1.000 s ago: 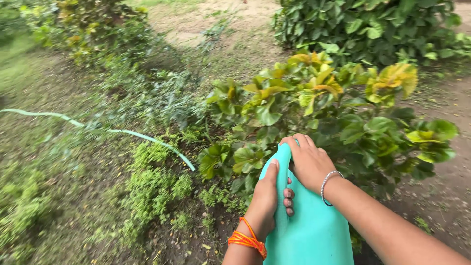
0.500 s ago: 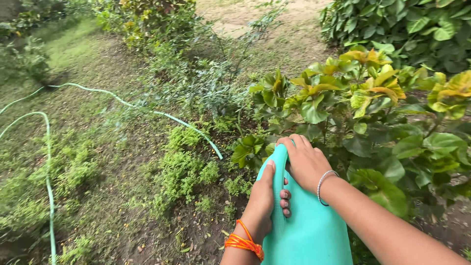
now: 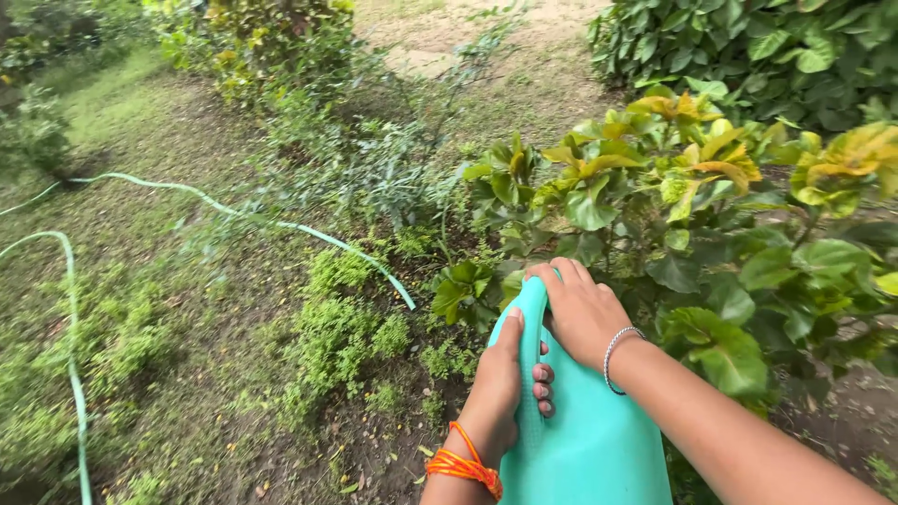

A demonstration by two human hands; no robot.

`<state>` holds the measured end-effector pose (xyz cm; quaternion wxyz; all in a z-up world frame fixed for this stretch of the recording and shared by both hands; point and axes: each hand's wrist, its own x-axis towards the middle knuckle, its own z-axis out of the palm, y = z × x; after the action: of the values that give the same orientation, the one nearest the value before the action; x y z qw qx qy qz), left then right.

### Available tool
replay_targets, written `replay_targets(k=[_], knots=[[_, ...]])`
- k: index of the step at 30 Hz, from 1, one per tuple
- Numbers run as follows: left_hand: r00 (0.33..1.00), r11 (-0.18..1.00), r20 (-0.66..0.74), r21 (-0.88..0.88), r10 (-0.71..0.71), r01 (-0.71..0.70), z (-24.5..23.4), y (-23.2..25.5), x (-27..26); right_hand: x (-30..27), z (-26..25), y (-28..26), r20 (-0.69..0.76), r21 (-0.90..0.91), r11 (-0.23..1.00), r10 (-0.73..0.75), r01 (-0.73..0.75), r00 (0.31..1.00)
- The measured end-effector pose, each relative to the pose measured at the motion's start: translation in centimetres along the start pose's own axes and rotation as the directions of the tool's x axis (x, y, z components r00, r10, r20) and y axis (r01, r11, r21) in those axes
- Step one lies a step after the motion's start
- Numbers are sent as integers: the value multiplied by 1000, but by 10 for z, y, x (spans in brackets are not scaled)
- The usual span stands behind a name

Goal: Water the plants in the garden using a watering can.

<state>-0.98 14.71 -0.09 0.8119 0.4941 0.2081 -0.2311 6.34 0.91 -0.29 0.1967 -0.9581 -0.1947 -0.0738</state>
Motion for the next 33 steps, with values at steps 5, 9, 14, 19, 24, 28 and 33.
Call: replay_targets(k=[5, 9, 14, 19, 24, 28, 33], knots=[[998, 998, 42, 54, -42, 39, 16, -4, 9, -13, -7, 19, -2, -23, 996, 89, -89, 996], [992, 994, 103, 82, -74, 66, 29, -9, 16, -25, -14, 33, -21, -36, 986, 161, -162, 987], [981, 985, 151, 140, -122, 101, 47, -14, 22, -41, -22, 51, -71, -38, 976, 211, -214, 975], [965, 974, 197, 181, -173, 138, 65, -22, 29, -59, -31, 67, -89, -60, 951, 297, -303, 951], [941, 955, 245, 242, -232, 172, 85, -31, 33, -80, -41, 81, -125, -57, 921, 376, -385, 918], [920, 935, 276, 298, -278, 193, 103, -38, 36, -100, -50, 93, -143, -52, 887, 448, -458, 883], [900, 900, 290, 387, -324, 199, 121, -47, 38, -120, -56, 105, -155, -47, 843, 524, -536, 837]])
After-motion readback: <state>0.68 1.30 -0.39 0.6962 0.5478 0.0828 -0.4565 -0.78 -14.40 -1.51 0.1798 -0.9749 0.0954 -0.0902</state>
